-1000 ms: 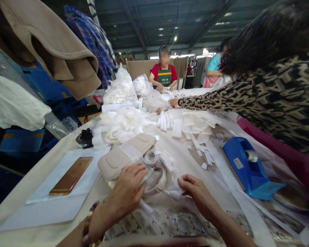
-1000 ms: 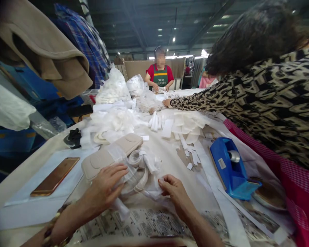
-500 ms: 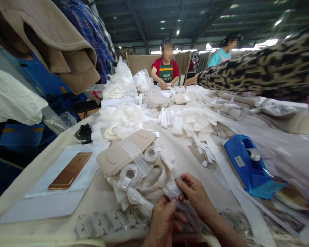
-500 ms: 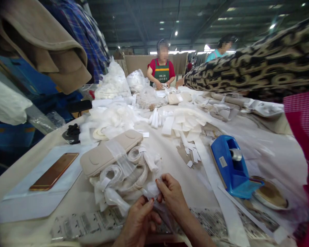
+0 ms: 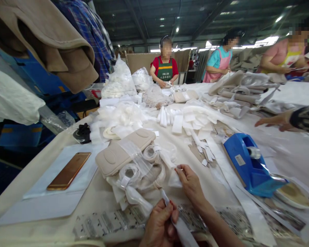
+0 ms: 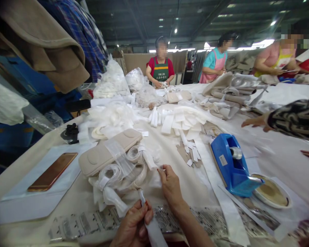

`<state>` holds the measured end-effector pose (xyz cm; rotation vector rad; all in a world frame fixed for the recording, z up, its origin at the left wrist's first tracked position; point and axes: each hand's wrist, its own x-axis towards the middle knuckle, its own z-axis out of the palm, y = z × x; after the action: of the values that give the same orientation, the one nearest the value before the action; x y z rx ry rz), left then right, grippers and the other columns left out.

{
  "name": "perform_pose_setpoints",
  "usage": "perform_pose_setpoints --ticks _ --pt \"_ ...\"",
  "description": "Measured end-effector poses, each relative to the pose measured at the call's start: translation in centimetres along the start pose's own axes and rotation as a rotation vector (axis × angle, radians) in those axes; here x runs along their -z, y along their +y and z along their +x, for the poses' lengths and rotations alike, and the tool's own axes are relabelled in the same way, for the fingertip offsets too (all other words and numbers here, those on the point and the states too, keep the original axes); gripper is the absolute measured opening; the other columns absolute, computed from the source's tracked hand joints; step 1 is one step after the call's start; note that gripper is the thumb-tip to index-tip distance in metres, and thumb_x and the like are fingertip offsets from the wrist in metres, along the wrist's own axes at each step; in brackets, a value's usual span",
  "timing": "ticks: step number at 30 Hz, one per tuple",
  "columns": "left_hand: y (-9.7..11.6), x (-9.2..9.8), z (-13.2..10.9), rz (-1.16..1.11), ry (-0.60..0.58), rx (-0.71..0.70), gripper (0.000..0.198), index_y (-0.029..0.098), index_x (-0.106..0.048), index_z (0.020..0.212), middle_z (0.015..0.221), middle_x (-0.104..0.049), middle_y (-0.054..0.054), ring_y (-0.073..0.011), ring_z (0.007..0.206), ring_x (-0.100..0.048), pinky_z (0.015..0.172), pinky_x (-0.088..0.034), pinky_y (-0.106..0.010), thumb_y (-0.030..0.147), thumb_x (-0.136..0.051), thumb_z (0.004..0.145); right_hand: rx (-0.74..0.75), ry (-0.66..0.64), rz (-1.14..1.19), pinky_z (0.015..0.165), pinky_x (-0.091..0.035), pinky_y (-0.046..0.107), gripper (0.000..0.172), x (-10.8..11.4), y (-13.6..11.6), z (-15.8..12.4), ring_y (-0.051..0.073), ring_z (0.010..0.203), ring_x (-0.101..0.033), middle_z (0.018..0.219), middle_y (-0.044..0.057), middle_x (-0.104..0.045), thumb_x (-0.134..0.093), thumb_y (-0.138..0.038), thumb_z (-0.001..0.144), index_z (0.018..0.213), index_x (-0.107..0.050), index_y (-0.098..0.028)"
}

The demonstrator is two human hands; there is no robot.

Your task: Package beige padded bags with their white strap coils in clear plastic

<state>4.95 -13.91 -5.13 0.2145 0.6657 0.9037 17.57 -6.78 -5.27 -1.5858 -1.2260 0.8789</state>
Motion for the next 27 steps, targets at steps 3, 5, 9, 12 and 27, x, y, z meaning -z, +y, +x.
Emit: perform_pose_setpoints --ticks 3,5,9,12,27 --pt "0.0 0.6 -0.1 0.038 -0.017 -0.007 0.040 0.015 -0.053 0.067 0.043 -0.046 0.008 -0.0016 0.029 -0.031 0.032 -0.022 -0.016 0.042 -0.082 0.060 0.051 0.046 -0.081 0.063 -0.040 0.030 0.030 1.0 0.3 0.9 0.019 0.065 -0.053 0.068 0.003 -0.061 -0.045 -0.047 0.079 0.072 -0.057 -0.021" --pt "-0.3 1.2 0.1 0.081 0.002 -0.028 0.038 0.015 -0.055 0.074 0.046 -0.050 0.007 -0.0023 0.030 -0.035 0.034 -0.022 -0.016 0.041 -0.080 0.062 0.088 0.051 -0.136 0.060 -0.040 0.029 0.030 1.8 0.2 1.8 0.018 0.062 -0.052 0.065 0.002 -0.060 -0.044 -0.047 0.079 0.070 -0.057 -0.021" --pt "-0.6 1.4 0.8 0.104 0.072 -0.121 0.058 0.019 -0.053 0.101 0.066 -0.064 0.003 -0.0041 0.033 -0.044 0.034 -0.026 -0.016 0.044 -0.082 0.058 0.144 0.093 -0.282 0.063 -0.041 0.032 0.023 3.3 -0.6 5.0 0.020 0.063 -0.054 0.064 0.004 -0.061 -0.048 -0.040 0.075 0.065 -0.057 -0.021" --pt "-0.3 0.5 1.0 0.027 0.170 -0.151 0.076 0.019 -0.051 0.103 0.077 -0.068 0.000 -0.0035 0.029 -0.041 0.031 -0.026 -0.018 0.053 -0.085 0.043 0.157 0.161 -0.393 0.070 -0.042 0.038 0.020 3.8 -1.0 7.5 0.023 0.067 -0.056 0.068 0.006 -0.061 -0.048 -0.034 0.076 0.080 -0.061 -0.019" --pt "0.8 -1.6 0.2 -0.110 0.414 -0.112 0.094 0.018 -0.049 0.095 0.068 -0.070 -0.007 -0.0070 0.029 -0.040 0.031 -0.024 -0.019 0.044 -0.090 0.015 0.395 0.198 -0.360 0.056 -0.053 0.030 0.027 1.7 0.9 -3.4 0.025 0.104 -0.054 0.117 0.013 -0.051 -0.046 -0.032 0.088 0.111 -0.054 -0.022"
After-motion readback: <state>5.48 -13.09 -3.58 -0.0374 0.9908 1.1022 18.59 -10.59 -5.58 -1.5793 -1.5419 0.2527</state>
